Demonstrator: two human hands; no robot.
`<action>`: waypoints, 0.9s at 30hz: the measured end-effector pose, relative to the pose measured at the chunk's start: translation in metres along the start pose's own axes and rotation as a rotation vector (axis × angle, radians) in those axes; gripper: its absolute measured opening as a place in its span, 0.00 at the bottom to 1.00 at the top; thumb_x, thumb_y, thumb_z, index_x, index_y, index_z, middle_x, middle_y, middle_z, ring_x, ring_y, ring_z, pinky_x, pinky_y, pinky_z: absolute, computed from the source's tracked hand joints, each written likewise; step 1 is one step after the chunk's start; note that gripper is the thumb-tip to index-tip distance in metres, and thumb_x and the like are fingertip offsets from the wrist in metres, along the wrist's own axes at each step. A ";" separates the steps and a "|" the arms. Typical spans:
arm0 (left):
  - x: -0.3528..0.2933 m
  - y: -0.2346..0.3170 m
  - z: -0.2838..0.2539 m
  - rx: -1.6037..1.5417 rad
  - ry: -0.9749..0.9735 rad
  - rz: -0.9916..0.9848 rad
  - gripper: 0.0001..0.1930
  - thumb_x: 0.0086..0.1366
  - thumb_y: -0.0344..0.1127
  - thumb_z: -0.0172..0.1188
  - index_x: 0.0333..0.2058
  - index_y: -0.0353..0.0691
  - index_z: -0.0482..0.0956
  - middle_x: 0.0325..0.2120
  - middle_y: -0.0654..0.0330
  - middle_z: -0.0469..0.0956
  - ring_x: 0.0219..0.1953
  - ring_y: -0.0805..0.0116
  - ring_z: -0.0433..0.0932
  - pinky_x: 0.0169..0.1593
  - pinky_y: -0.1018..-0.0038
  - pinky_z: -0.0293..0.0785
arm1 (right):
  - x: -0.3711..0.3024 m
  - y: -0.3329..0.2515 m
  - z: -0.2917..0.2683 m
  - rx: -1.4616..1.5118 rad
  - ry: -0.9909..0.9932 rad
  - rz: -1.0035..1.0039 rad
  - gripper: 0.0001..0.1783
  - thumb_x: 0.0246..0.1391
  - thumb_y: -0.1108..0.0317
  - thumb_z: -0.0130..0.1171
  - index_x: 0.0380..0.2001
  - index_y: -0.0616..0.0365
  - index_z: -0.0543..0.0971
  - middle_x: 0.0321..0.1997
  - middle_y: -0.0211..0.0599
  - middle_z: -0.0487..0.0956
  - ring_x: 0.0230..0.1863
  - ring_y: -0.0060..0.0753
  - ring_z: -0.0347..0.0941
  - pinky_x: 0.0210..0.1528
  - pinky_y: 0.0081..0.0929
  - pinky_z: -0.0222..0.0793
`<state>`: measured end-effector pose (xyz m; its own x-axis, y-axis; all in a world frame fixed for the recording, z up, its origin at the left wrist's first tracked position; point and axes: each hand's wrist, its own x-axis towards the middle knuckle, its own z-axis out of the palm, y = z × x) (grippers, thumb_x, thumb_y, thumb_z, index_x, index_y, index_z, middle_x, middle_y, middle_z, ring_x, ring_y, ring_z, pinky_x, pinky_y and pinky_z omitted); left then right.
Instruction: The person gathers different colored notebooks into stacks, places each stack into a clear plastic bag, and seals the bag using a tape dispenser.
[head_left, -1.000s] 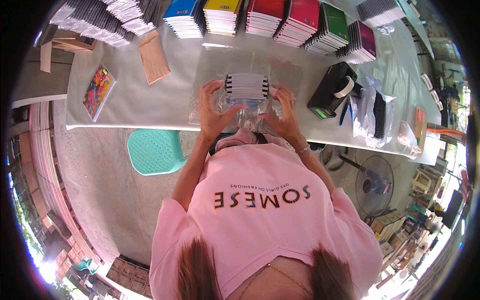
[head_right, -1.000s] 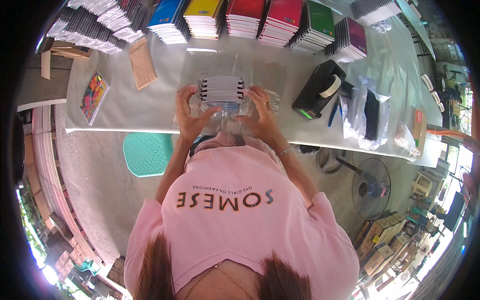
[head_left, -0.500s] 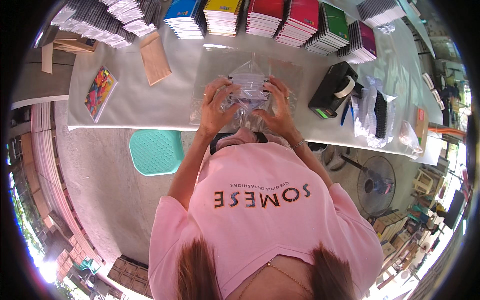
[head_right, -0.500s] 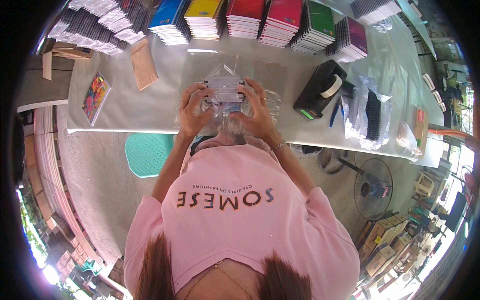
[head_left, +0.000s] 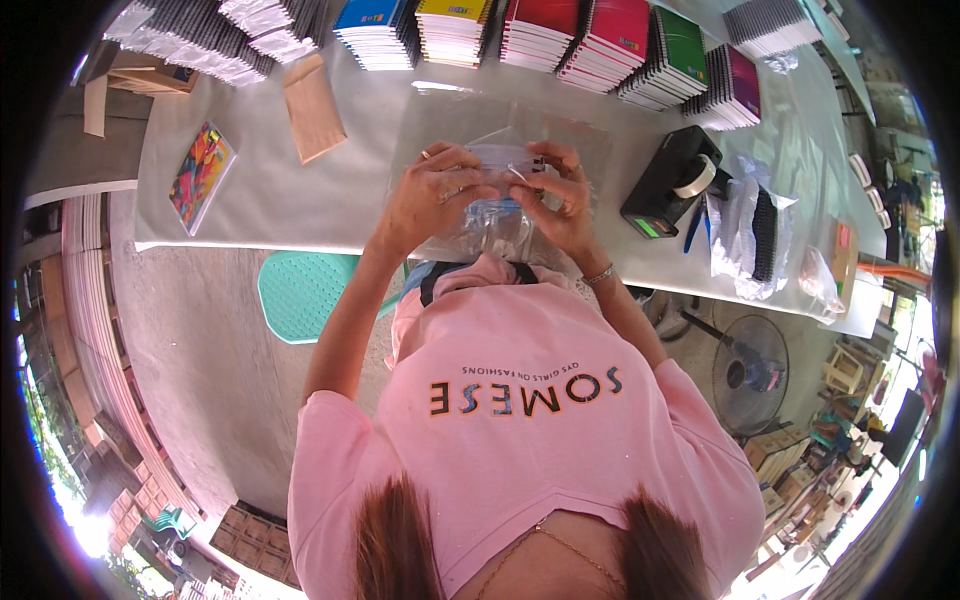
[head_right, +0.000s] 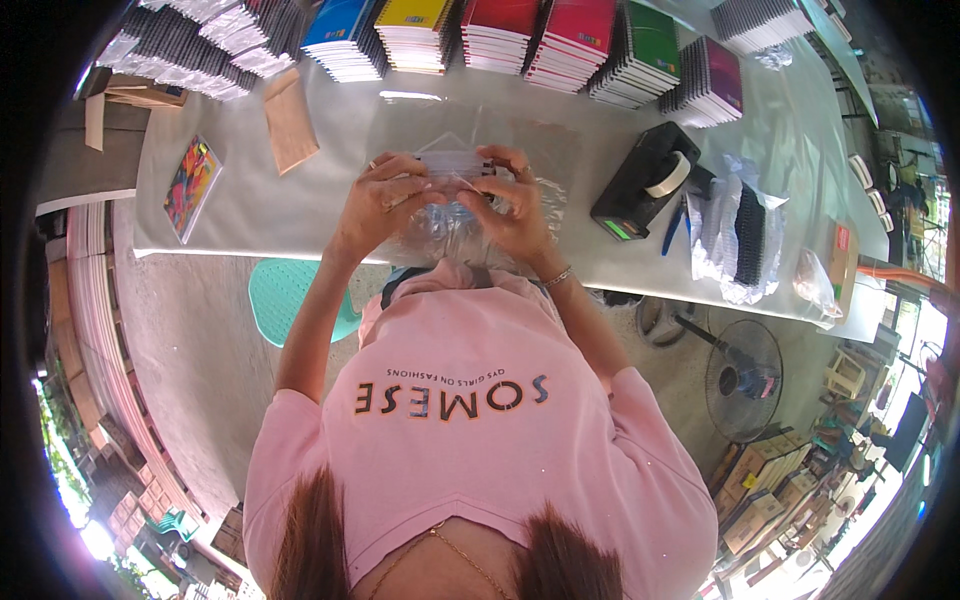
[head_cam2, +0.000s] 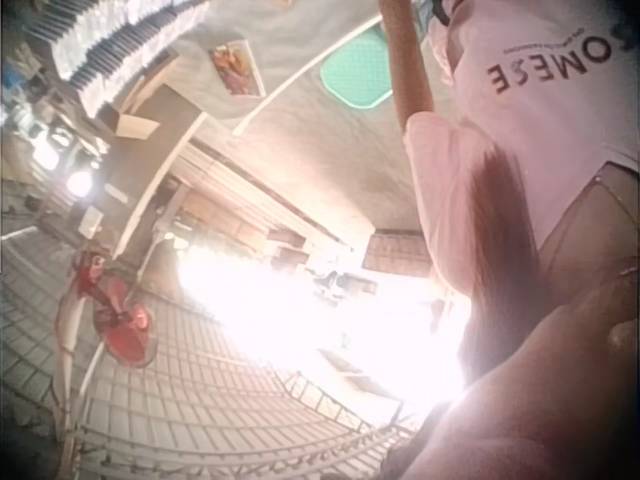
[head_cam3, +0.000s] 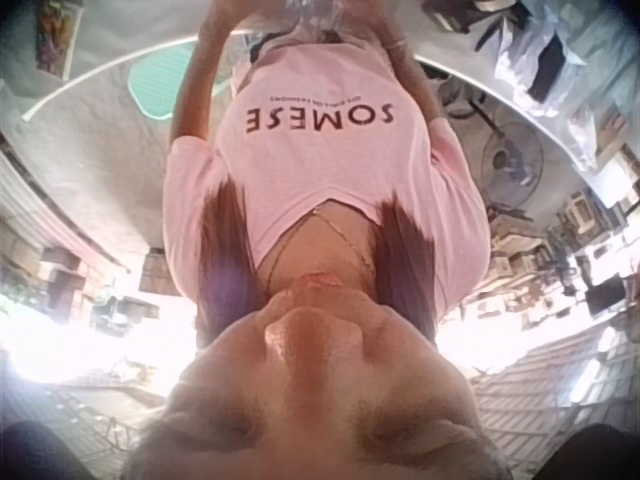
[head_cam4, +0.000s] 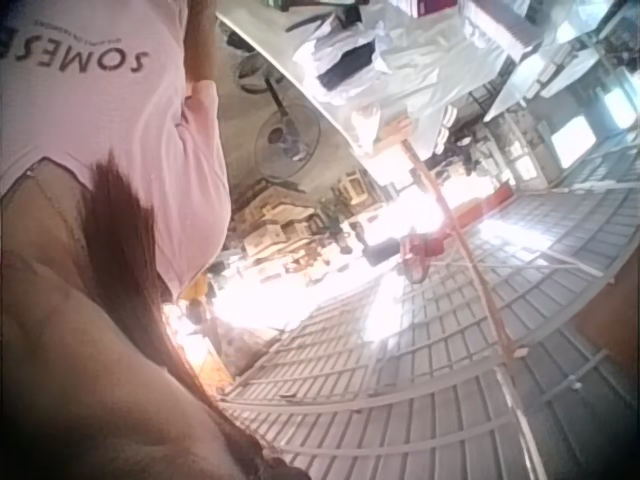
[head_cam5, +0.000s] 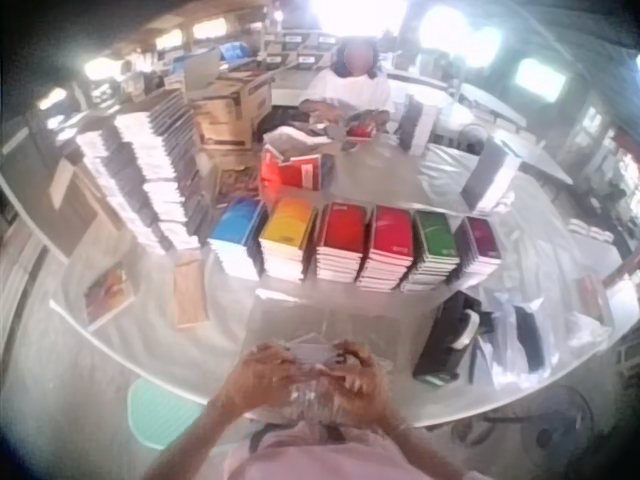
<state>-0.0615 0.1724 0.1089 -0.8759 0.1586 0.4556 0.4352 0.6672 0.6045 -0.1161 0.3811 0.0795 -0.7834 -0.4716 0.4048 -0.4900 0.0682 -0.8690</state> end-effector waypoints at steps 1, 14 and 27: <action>0.001 0.000 0.000 -0.010 0.000 -0.026 0.13 0.46 0.32 0.69 0.34 0.48 0.85 0.31 0.66 0.76 0.37 0.63 0.75 0.41 0.67 0.74 | 0.004 -0.002 -0.002 0.040 -0.012 0.060 0.10 0.42 0.73 0.69 0.32 0.56 0.83 0.51 0.41 0.71 0.52 0.37 0.69 0.51 0.31 0.66; 0.006 -0.017 0.020 -0.836 0.000 -0.560 0.15 0.59 0.34 0.63 0.44 0.38 0.78 0.40 0.62 0.78 0.44 0.73 0.74 0.48 0.75 0.69 | 0.040 0.010 -0.015 0.415 -0.320 0.467 0.18 0.51 0.69 0.64 0.47 0.58 0.78 0.46 0.31 0.71 0.47 0.22 0.67 0.52 0.22 0.64; 0.014 -0.026 0.008 -0.973 -0.205 -0.567 0.10 0.58 0.25 0.61 0.40 0.38 0.82 0.49 0.59 0.76 0.50 0.69 0.74 0.53 0.70 0.70 | 0.018 -0.022 -0.011 0.035 -0.203 0.266 0.26 0.38 0.66 0.72 0.46 0.49 0.81 0.51 0.37 0.73 0.55 0.39 0.67 0.58 0.35 0.62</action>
<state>-0.0867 0.1627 0.0942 -0.9762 0.1896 -0.1054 -0.1351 -0.1511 0.9792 -0.1240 0.3807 0.1089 -0.7885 -0.6067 0.1008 -0.2626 0.1840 -0.9472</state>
